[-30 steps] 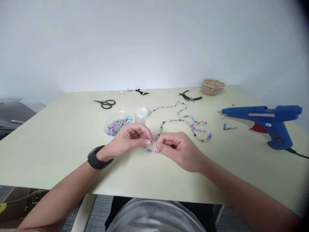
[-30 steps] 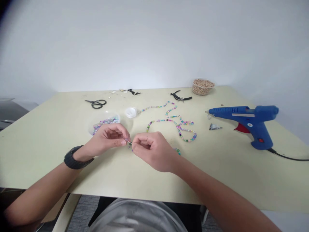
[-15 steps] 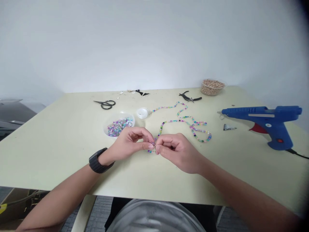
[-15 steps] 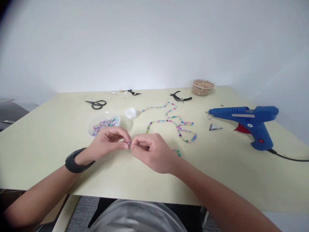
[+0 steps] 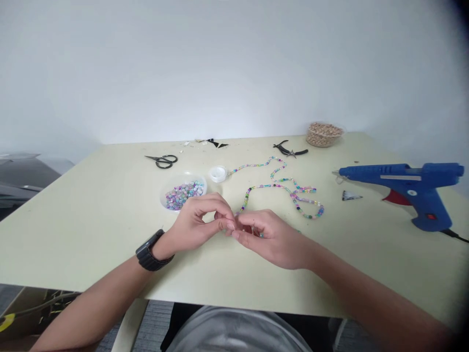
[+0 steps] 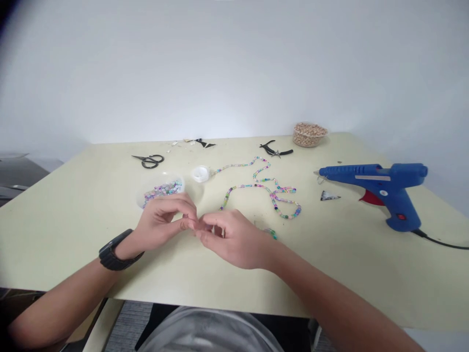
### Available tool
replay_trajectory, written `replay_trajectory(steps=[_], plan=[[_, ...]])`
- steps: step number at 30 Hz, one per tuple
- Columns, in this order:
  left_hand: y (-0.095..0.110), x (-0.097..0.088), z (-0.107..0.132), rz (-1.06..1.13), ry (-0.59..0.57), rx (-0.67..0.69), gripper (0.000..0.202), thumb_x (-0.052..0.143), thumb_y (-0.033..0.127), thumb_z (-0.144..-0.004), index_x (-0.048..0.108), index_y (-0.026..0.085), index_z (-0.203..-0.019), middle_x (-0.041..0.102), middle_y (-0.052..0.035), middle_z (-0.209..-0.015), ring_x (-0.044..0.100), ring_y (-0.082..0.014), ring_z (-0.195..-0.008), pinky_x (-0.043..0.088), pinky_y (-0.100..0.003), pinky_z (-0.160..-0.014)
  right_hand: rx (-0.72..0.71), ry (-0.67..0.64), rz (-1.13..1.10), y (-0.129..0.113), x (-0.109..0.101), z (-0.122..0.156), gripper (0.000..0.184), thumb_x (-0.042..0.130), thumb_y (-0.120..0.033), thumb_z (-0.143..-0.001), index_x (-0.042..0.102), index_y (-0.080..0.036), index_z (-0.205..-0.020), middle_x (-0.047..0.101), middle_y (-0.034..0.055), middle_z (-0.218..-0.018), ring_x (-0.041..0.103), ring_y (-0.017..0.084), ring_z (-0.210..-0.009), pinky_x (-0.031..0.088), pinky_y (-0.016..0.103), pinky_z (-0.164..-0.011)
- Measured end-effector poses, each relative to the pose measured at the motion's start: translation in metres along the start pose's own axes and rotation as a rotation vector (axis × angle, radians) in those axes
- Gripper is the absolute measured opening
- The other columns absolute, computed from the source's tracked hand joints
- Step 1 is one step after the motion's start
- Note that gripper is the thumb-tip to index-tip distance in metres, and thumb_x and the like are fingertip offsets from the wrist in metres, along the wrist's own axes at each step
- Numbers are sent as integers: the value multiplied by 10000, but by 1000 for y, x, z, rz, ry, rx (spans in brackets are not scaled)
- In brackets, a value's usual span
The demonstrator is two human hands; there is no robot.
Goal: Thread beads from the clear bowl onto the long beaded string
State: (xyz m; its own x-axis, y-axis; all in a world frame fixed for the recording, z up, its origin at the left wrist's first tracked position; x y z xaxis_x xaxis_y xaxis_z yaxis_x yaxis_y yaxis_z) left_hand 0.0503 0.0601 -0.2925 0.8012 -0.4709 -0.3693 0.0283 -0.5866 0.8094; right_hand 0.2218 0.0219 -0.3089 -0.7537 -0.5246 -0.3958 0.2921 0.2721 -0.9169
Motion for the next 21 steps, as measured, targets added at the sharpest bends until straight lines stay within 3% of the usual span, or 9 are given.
replay_trajectory(steps=[3,6,9,12,14,16,18,21], plan=[[-1,1,0,87,-4,-36,76,765,193,-868,733,168,-803,662,-29,-739,584,-113,-680,479,-256,-681,-73,-10,37,-6,-2,2,248,533,-296,-1040,744,-193,-960,647,16,-999,589,116,-866,444,252,-769],[-3,-5,-2,162,-9,-97,152,739,316,-898,735,172,-850,675,-45,-764,601,-123,-673,476,-252,-634,-90,-50,-11,-12,-6,6,294,513,-297,-1057,764,-192,-948,709,39,-1096,646,139,-964,473,273,-860],[-7,-32,-5,49,193,-166,274,629,432,-963,734,185,-911,696,-58,-811,611,-136,-704,478,-255,-637,-147,-74,-131,-20,-14,12,325,495,-290,-1069,760,-180,-915,767,49,-1041,686,165,-1014,490,312,-930],[-8,-74,-6,-330,433,-190,226,645,404,-948,724,199,-897,716,-47,-851,612,-147,-738,473,-271,-683,-187,-37,-259,-26,-25,17,314,507,-289,-1067,770,-183,-933,786,55,-978,716,181,-978,509,350,-938],[-9,-93,-8,-693,371,-162,166,684,363,-905,738,206,-898,732,-47,-892,622,-175,-800,472,-303,-754,-225,4,-333,-28,-32,21,303,523,-297,-1060,780,-189,-941,787,62,-944,721,193,-942,521,371,-914],[-16,-103,-9,-903,177,-169,156,652,331,-899,753,213,-879,744,-55,-908,631,-214,-887,470,-330,-805,-250,42,-386,-29,-38,23,315,529,-315,-1057,786,-190,-926,777,70,-902,716,198,-896,526,381,-878],[-25,-109,-7,-961,17,-217,173,615,301,-891,763,215,-866,748,-63,-904,636,-230,-901,477,-339,-808,-247,73,-413,-28,-41,25,325,538,-336,-1053,785,-191,-901,748,62,-819,694,184,-815,523,372,-831],[-34,-111,-3,-960,-73,-273,196,586,256,-868,778,217,-855,758,-69,-908,652,-242,-905,494,-347,-815,-206,126,-446,-22,-44,25,302,570,-367,-1036,775,-186,-908,604,8,-622,554,125,-588,453,303,-622]])
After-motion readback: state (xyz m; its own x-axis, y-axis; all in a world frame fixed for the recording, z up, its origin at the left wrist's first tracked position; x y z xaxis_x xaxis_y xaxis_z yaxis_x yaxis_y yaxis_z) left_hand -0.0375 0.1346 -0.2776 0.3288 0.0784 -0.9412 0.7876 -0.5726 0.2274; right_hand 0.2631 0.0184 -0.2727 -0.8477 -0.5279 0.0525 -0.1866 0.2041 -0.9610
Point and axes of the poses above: each hand's wrist, its own z-axis away from the middle knuckle, its own x-axis out of the palm, y = z × x, the point moved 4 cm from there along -z, towards the middle knuckle
